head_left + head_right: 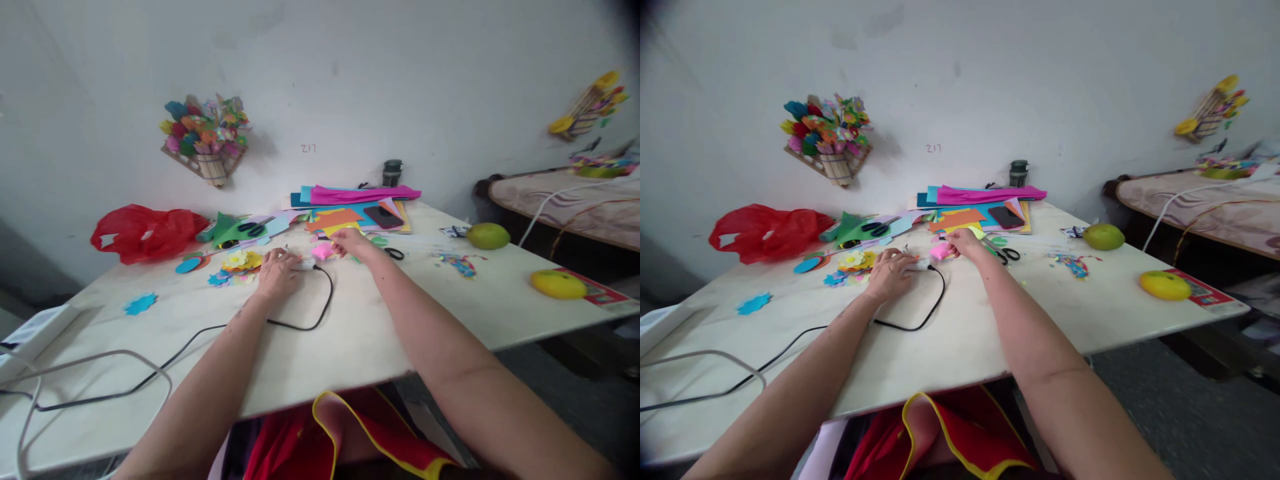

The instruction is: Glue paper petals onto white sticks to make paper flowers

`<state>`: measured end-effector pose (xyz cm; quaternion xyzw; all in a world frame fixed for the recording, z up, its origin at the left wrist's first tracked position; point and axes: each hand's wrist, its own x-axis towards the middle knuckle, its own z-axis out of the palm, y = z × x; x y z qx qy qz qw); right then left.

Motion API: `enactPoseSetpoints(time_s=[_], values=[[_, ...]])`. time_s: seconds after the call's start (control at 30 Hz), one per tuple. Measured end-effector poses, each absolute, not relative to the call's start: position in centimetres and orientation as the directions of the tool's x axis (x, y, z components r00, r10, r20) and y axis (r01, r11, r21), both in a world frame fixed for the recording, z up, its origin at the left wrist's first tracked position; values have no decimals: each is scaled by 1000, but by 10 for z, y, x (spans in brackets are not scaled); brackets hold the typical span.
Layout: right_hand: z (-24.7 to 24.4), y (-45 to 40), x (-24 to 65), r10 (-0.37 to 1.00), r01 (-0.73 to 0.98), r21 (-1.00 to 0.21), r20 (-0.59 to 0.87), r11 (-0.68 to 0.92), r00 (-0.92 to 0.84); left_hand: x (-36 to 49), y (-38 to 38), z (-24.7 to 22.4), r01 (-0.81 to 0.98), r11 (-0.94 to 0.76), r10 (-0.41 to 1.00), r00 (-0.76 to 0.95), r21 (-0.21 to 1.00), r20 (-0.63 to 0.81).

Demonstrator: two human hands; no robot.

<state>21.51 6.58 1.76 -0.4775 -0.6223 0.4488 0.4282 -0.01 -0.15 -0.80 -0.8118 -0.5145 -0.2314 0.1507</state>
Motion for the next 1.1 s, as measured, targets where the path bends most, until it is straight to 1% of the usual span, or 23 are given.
enactPoseSetpoints(time_s=[0.13,0.3,0.43,0.53,0.67,0.77,0.93,1.1], values=[[20,62,215,975,263,-948,133,177,-177,0,1,-7,899,-432,745,399,-69,535],[18,63,216,973,248,-951,141,184,-182,0,6,-3,859,-487,716,495,-155,492],[15,65,216,970,235,-954,141,187,-198,-1,10,-2,835,-517,686,535,-187,493],[16,64,215,971,225,-958,135,179,-198,-4,14,-2,838,-514,678,528,-183,511],[16,62,215,976,249,-959,87,137,-200,-8,18,-4,870,-467,707,474,-157,525],[15,63,217,975,300,-939,112,167,-192,-6,17,-4,879,-445,706,462,-172,537],[12,66,221,974,369,-910,126,189,-187,5,9,-3,861,-476,672,487,-178,558],[10,71,223,971,357,-924,58,140,-233,13,5,-2,862,-483,665,474,-151,577]])
